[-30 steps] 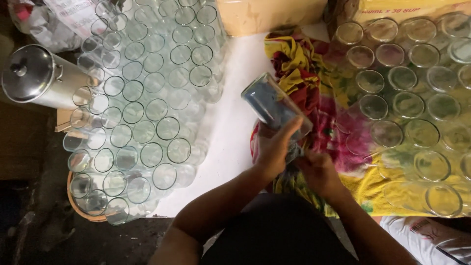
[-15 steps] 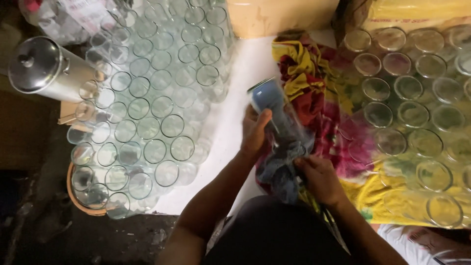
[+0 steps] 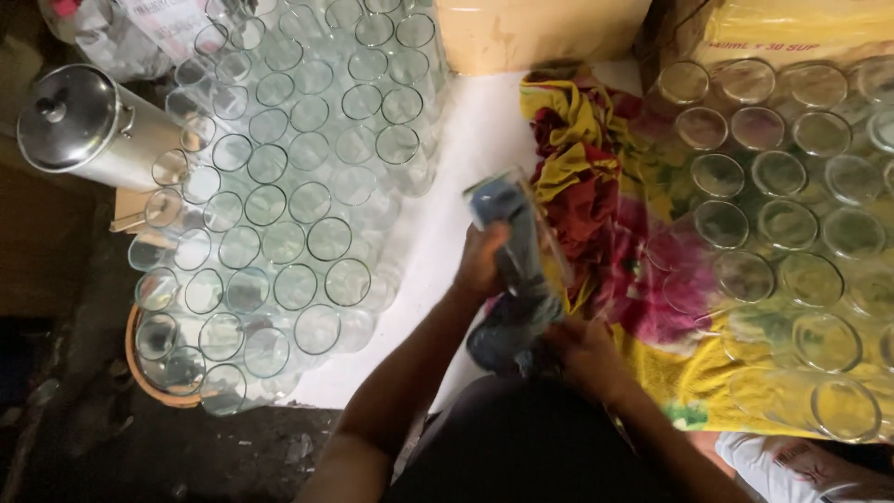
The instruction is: The person wipes and polishes glass cups one by one with a cloth, placing each finished glass onto a table surface next to others.
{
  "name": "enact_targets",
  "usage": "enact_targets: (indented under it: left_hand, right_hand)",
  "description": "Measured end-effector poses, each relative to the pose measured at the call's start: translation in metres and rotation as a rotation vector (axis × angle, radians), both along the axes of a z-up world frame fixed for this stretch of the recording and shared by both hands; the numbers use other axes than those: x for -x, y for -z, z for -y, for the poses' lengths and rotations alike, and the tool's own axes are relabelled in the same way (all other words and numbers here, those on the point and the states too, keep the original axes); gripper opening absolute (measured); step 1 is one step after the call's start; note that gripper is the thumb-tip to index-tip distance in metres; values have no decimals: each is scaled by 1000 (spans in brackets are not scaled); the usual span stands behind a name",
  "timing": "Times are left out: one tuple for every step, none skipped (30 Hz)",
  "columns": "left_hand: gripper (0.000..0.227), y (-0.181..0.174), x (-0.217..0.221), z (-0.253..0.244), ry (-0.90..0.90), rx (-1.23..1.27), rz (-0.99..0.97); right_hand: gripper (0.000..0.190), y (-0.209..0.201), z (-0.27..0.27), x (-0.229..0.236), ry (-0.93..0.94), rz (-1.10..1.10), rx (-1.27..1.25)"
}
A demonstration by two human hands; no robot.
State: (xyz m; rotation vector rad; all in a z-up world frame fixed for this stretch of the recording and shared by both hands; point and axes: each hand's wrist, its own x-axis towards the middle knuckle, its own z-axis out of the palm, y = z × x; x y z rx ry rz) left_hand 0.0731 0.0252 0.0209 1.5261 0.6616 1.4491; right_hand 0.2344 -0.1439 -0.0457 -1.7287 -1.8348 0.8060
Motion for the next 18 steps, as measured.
enact_targets:
  left_hand:
    - [44,-2,4,3,-40,149,80]
    - [44,-9,5,7,-39,157,77]
    - [49,-18,2,6,-93,367,202]
    - [55,-28,-1,5,-147,577,325]
    - [55,-46,-10,12,-145,577,327]
    - [61,-65,-17,20,-141,620,279]
    - [70,-83,-23,29,-145,665,230]
    - [70,-79,-28,30,-150,667,232]
    - [63,-74,-33,31,-92,633,287]
    - [55,-70,-37,31,-34,597,342]
    - [55,-43,-27,21,-40,596,341]
    - [55,-16,-17,11,-70,466,287]
    - [56,11,-11,1,-90,338,237]
    - [56,4,-12,6,-86,338,239]
    - [57,-3,-14,6,-135,415,280]
    - [61,-10,-15,7,-184,493,322]
    - [61,-38,-22,15,-191,494,323]
    - [64,-65,-28,23,-200,607,282]
  right_hand:
    - [23,29,9,-8,-140,341,15]
    - [23,-5,4,0,-140,337,24]
    - [19,-39,-7,5,70,-56,79]
    - [25,-75,-17,10,279,-450,124]
    - [25,-51,-10,16,281,-448,123]
    - [19,-27,-2,23,251,187,103]
    - [31,-2,7,30,198,818,76]
    - [31,-18,4,27,192,819,76]
    - [26,-33,0,23,231,460,146]
    - [22,-49,-5,19,264,99,214]
    - [22,-65,-10,17,259,97,214]
    - [19,-80,-14,15,305,-452,308]
    - [21,-96,-18,9,347,-1000,386]
    - [21,-80,-16,9,350,-999,383]
    - [22,-63,-18,7,356,-644,264]
    - [23,-47,-20,7,354,-291,143]
    - [23,-62,-17,17,349,-290,146]
    - [23,-77,-14,27,314,-45,43]
